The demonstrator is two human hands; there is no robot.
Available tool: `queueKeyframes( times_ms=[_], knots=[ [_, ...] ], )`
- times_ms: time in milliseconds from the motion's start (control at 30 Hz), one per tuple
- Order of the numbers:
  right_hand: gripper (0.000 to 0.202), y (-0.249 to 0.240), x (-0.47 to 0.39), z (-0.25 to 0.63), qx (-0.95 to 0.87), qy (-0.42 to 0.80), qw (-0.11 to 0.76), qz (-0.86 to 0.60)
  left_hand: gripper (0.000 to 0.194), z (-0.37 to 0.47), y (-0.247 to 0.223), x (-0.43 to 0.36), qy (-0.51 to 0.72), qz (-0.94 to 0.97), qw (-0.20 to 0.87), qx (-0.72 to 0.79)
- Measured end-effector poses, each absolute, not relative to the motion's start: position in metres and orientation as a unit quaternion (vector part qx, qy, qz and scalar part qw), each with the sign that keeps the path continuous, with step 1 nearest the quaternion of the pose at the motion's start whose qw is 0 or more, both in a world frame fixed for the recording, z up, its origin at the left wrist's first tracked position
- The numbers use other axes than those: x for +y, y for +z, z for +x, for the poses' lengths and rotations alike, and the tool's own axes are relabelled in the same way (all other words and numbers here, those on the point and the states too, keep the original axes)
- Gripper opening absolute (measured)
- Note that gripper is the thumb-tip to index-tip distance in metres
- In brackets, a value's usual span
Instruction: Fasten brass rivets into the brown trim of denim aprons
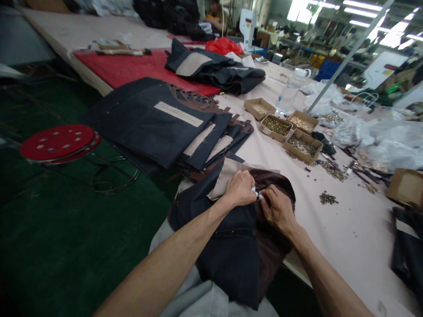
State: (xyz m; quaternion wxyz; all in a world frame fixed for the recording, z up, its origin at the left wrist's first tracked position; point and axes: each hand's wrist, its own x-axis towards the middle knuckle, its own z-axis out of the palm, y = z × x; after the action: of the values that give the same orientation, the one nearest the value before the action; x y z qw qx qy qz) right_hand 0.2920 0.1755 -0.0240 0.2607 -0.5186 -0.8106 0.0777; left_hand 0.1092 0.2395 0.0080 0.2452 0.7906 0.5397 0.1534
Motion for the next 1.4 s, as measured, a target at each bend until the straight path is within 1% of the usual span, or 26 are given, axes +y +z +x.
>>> queueKeyframes(
  times_ms=[200, 567, 667, 767, 833, 900, 967, 1033, 1100, 1200, 1300, 1400],
  knots=[
    [0.007, -0.028, 0.177, 0.293, -0.798, 0.09, 0.286, -0.523, 0.03, 0.108, 0.005, 0.24, 0.166, 0.792, 0.249, 0.532],
    [0.018, -0.027, 0.171, 0.291, -0.814, 0.059, 0.259, -0.516, 0.027, 0.106, 0.001, 0.24, 0.187, 0.797, 0.244, 0.52],
    [0.017, -0.022, 0.169, 0.29, -0.817, 0.084, 0.263, -0.506, 0.027, 0.105, -0.001, 0.24, 0.187, 0.796, 0.252, 0.517],
    [0.015, -0.013, 0.177, 0.291, -0.801, 0.146, 0.263, -0.518, 0.027, 0.103, -0.002, 0.241, 0.191, 0.795, 0.263, 0.512],
    [0.017, -0.006, 0.189, 0.295, -0.777, 0.216, 0.231, -0.543, 0.028, 0.102, -0.002, 0.241, 0.196, 0.795, 0.268, 0.508],
    [0.017, 0.0, 0.205, 0.299, -0.744, 0.298, 0.181, -0.57, 0.027, 0.1, -0.001, 0.241, 0.201, 0.796, 0.272, 0.502],
    [0.015, 0.006, 0.223, 0.302, -0.711, 0.367, 0.125, -0.587, 0.024, 0.099, 0.0, 0.241, 0.205, 0.797, 0.274, 0.498],
    [0.013, 0.011, 0.239, 0.304, -0.682, 0.41, 0.07, -0.602, 0.02, 0.098, 0.0, 0.241, 0.211, 0.796, 0.279, 0.494],
    [0.011, 0.015, 0.251, 0.303, -0.658, 0.429, 0.026, -0.619, 0.017, 0.097, -0.001, 0.24, 0.222, 0.793, 0.288, 0.489],
    [0.01, 0.016, 0.263, 0.299, -0.641, 0.418, -0.015, -0.643, 0.017, 0.096, -0.007, 0.241, 0.249, 0.783, 0.299, 0.486],
    [0.012, 0.014, 0.269, 0.296, -0.633, 0.402, -0.03, -0.661, 0.019, 0.096, -0.01, 0.244, 0.253, 0.779, 0.309, 0.484],
    [0.014, 0.011, 0.272, 0.295, -0.627, 0.408, -0.034, -0.663, 0.022, 0.095, -0.001, 0.238, 0.246, 0.783, 0.301, 0.485]
  ],
)
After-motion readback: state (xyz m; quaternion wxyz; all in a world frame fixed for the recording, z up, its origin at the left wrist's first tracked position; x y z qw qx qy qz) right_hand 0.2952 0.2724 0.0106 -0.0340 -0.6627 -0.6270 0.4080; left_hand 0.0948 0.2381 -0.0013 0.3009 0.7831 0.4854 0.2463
